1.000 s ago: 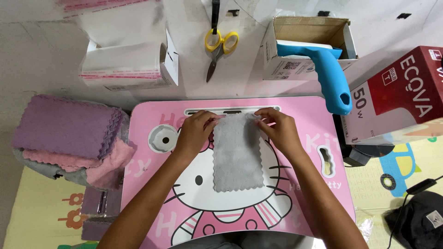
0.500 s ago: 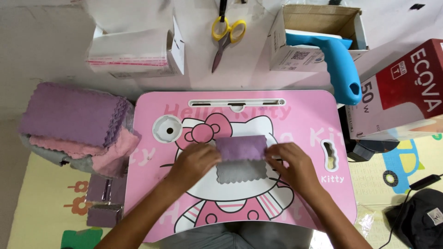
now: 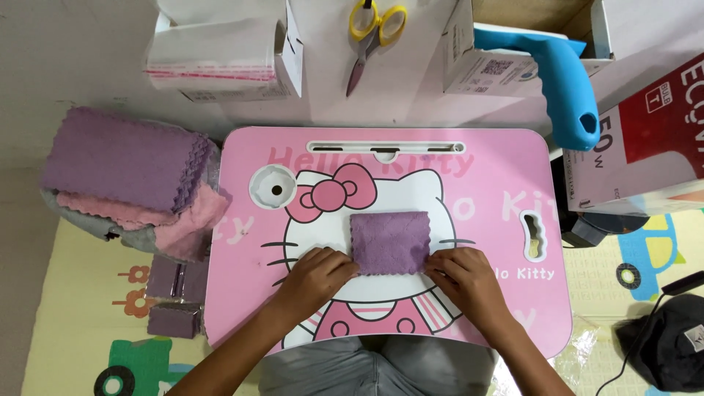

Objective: The person cleans a gray cloth and a purple cloth using a lint roller and places the purple cloth into a plastic bag.

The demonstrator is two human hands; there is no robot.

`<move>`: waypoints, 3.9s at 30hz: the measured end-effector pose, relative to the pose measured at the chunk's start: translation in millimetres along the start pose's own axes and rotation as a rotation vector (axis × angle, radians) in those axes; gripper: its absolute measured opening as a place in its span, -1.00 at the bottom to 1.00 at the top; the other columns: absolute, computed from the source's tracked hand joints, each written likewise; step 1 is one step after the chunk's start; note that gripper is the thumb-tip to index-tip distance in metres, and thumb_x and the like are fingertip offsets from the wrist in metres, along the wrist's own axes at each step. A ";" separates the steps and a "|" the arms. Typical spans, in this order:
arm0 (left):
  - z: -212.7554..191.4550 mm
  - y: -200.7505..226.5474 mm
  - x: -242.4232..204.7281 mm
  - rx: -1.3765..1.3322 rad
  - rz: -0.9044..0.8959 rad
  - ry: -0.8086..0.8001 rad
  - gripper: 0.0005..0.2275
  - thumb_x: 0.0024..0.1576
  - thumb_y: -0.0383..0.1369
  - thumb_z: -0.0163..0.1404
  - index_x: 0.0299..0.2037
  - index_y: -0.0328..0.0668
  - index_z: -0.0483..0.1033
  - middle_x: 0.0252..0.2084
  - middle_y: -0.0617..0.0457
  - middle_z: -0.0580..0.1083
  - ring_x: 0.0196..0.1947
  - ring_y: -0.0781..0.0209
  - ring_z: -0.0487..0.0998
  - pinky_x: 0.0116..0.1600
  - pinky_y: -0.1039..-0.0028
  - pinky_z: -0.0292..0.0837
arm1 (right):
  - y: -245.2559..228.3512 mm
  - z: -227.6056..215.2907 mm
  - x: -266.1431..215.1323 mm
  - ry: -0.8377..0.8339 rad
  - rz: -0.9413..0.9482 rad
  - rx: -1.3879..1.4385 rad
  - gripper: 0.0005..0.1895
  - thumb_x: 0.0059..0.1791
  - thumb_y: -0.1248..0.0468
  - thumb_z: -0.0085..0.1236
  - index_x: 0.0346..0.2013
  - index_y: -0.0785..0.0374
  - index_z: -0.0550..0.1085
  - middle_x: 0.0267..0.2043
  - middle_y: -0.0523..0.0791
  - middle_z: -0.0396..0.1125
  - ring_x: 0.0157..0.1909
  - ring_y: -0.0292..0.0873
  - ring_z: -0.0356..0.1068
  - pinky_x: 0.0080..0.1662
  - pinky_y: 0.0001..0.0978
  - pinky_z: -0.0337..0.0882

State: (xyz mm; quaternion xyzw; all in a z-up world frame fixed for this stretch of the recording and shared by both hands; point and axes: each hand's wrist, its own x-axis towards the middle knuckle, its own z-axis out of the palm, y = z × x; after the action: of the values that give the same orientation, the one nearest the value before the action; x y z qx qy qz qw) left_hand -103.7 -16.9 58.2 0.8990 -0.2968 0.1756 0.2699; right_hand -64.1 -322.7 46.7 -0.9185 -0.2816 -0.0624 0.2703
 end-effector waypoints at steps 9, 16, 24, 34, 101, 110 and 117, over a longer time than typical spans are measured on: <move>-6.5 -2.2 6.0 0.088 0.078 -0.062 -0.97 0.20 -0.47 0.11 -0.21 -0.16 0.57 -0.34 0.12 0.44 -0.31 0.28 0.54 -0.21 0.47 0.44 | 4.2 5.3 -2.6 0.059 -0.026 -0.004 -0.84 -0.11 0.30 0.34 -0.25 0.02 0.65 -0.22 -0.23 0.54 -0.07 -0.20 0.51 0.12 -0.23 0.39; -4.4 -5.2 0.1 0.101 0.101 -0.076 -0.91 0.17 -0.50 0.13 -0.17 -0.10 0.56 -0.32 0.12 0.44 -0.28 0.28 0.55 -0.18 0.47 0.45 | 5.1 6.5 -3.3 0.058 -0.023 0.009 -0.85 -0.11 0.31 0.33 -0.26 0.05 0.65 -0.22 -0.24 0.54 -0.07 -0.21 0.52 0.13 -0.24 0.39; -5.1 -5.7 -2.5 0.130 0.129 -0.063 -0.96 0.19 -0.47 0.12 -0.23 -0.09 0.54 -0.33 0.13 0.42 -0.28 0.29 0.53 -0.14 0.47 0.45 | 1.9 5.6 -4.0 0.069 -0.019 0.010 -0.86 -0.11 0.31 0.34 -0.27 0.05 0.65 -0.21 -0.24 0.55 -0.07 -0.21 0.52 0.13 -0.24 0.39; -2.0 -8.2 -2.8 0.152 0.137 -0.032 -0.95 0.22 -0.43 0.10 -0.26 -0.13 0.50 -0.34 0.11 0.40 -0.29 0.26 0.53 -0.14 0.45 0.46 | 0.8 4.2 -3.2 0.076 -0.028 0.021 -0.86 -0.10 0.33 0.32 -0.26 0.07 0.65 -0.20 -0.25 0.56 -0.06 -0.20 0.52 0.11 -0.25 0.40; 10.7 -67.7 38.9 0.347 0.019 -0.146 -0.21 -0.04 0.21 0.11 0.27 -0.21 0.34 0.38 -0.11 0.21 0.32 -0.07 0.18 0.32 0.10 0.05 | -100.4 46.4 14.8 0.046 -0.257 -0.310 -0.51 -0.05 0.05 0.25 0.14 0.14 0.52 0.24 -0.27 0.41 -0.04 -0.22 0.29 -0.06 -0.28 0.20; 24.4 -77.9 25.6 0.312 -0.004 -0.233 -0.02 -0.03 0.40 -0.04 0.46 -0.16 0.12 0.54 -0.15 0.01 0.50 -0.15 -0.06 0.47 -0.07 -0.27 | -62.2 3.8 33.3 0.235 -0.012 0.146 -0.60 -0.17 0.38 0.26 -0.04 0.12 0.51 0.03 -0.26 0.49 -0.14 -0.26 0.35 0.00 -0.32 0.28; 24.1 -80.1 25.6 0.305 -0.020 -0.266 0.00 -0.11 0.43 0.01 0.45 -0.06 0.15 0.45 -0.15 0.17 0.48 -0.14 0.07 0.43 -0.13 -0.10 | -11.9 -91.4 90.6 0.546 0.256 0.952 -0.35 0.15 -0.17 -0.24 0.42 0.10 0.06 -0.09 0.19 0.44 -0.45 -0.05 0.45 -0.52 -0.43 0.40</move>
State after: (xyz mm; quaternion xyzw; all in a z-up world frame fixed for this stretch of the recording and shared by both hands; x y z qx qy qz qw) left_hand -30.0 12.0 20.7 0.9476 -0.2911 0.0954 0.0908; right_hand 8.2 -319.2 153.7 -0.6725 -0.0848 -0.1306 0.7235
